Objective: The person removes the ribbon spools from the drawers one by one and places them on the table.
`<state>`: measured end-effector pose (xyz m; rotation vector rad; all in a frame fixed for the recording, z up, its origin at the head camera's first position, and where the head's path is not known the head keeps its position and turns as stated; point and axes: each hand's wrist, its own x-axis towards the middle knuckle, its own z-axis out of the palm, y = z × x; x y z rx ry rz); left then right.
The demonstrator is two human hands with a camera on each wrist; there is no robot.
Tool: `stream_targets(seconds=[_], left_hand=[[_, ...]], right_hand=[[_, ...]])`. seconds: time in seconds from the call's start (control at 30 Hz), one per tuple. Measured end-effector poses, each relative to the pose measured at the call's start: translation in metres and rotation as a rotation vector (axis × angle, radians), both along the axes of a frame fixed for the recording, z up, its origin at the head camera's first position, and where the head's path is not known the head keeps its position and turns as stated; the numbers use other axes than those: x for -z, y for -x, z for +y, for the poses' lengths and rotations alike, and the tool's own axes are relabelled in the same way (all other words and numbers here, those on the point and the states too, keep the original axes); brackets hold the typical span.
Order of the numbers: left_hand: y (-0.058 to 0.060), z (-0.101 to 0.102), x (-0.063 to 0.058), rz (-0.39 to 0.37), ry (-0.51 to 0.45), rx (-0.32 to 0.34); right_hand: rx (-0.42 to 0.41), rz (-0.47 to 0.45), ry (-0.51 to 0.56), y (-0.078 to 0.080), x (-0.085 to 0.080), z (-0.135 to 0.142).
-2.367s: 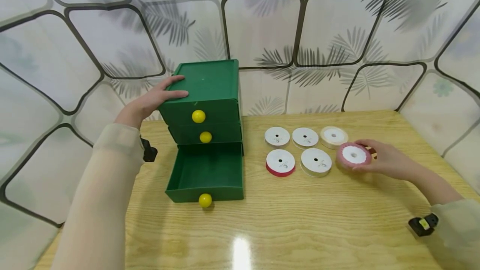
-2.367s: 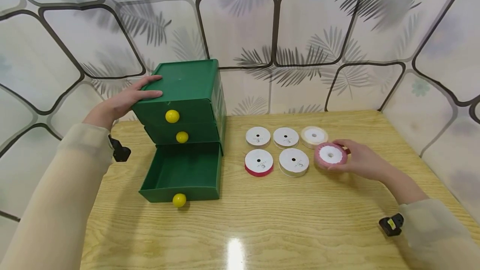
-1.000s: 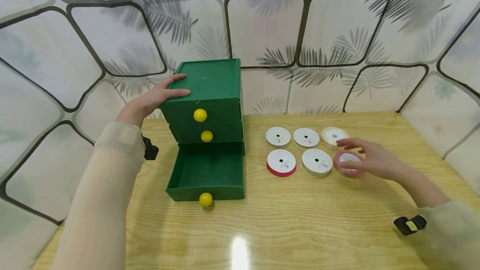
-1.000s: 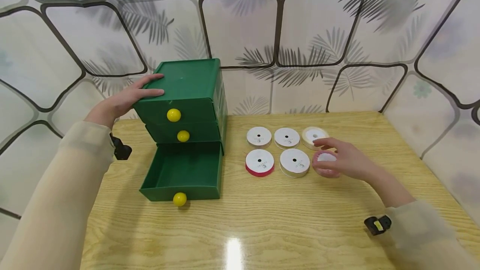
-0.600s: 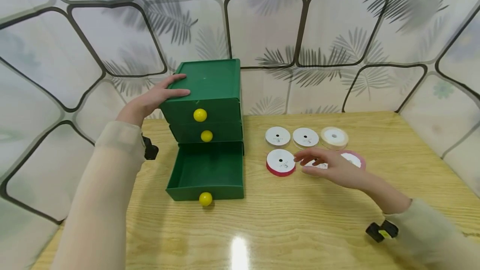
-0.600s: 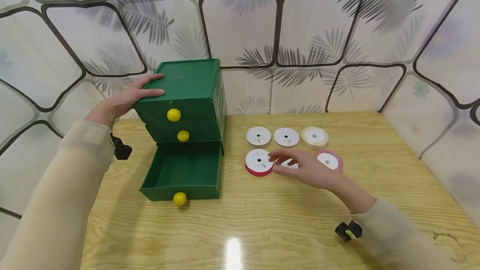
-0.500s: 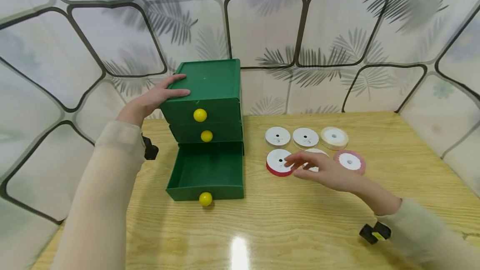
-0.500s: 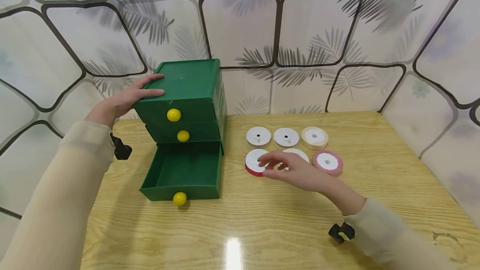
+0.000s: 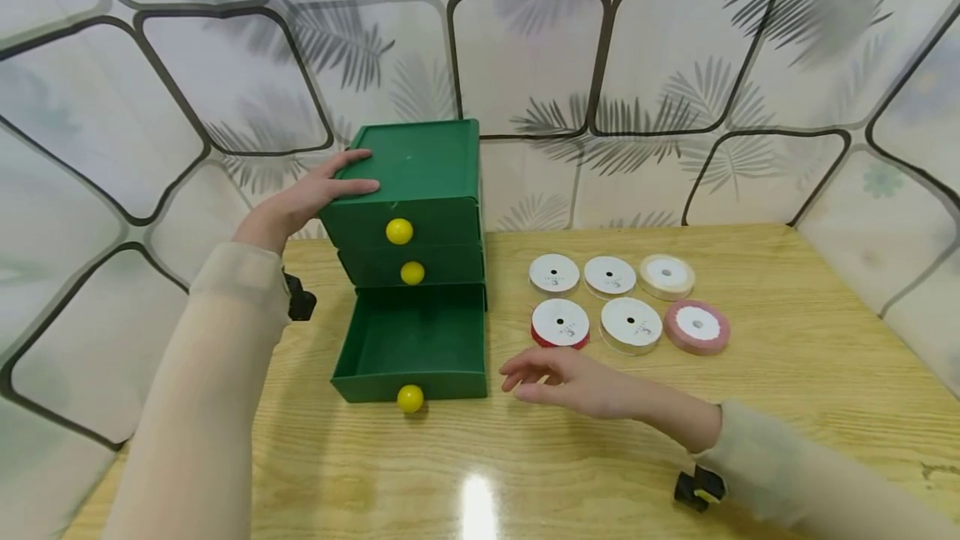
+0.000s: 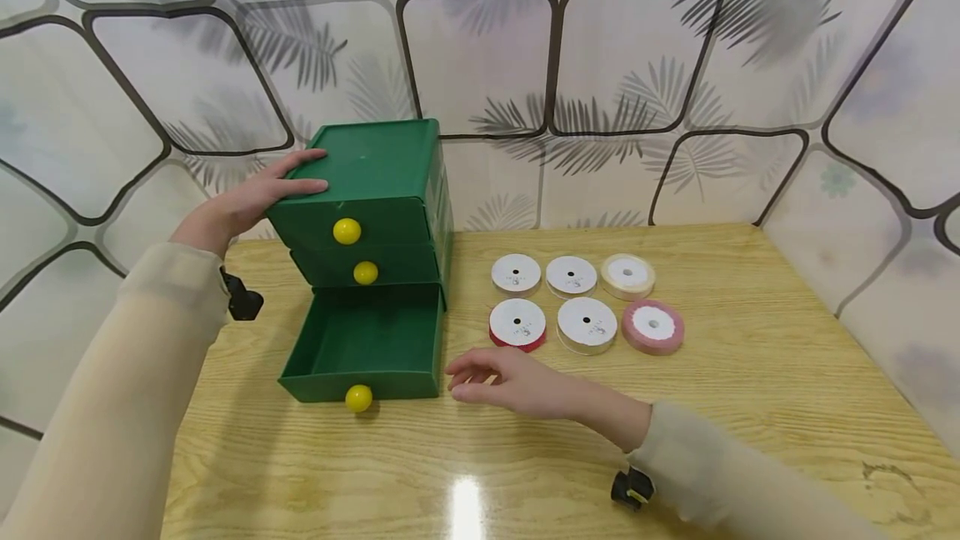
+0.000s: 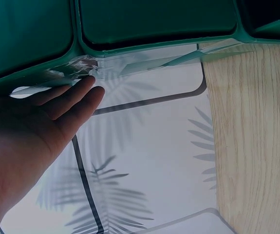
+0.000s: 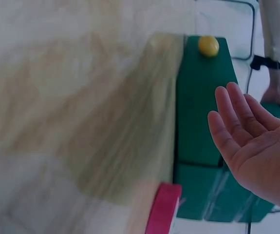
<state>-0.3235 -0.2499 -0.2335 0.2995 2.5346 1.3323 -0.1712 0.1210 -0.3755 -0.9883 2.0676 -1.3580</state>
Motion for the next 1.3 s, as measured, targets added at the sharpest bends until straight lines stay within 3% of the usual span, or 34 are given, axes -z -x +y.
stream_targets(seconds=[0.2, 0.37, 0.6, 1.3], left_hand=[[0.0, -0.001, 0.0, -0.002, -0.001, -0.003], [0.0, -0.002, 0.001, -0.007, -0.003, -0.003], [0.0, -0.002, 0.002, -0.017, -0.02, -0.003], [0.0, 0.0, 0.001, -0.015, -0.026, -0.001]], right_hand=[[-0.067, -0.114, 0.017, -0.007, 0.009, -0.025], [-0.072, -0.236, 0.022, -0.011, 0.015, -0.045], [0.022, -0.396, 0.028, -0.018, 0.017, -0.071], [0.214, -0.611, 0.076, -0.024, 0.025, -0.127]])
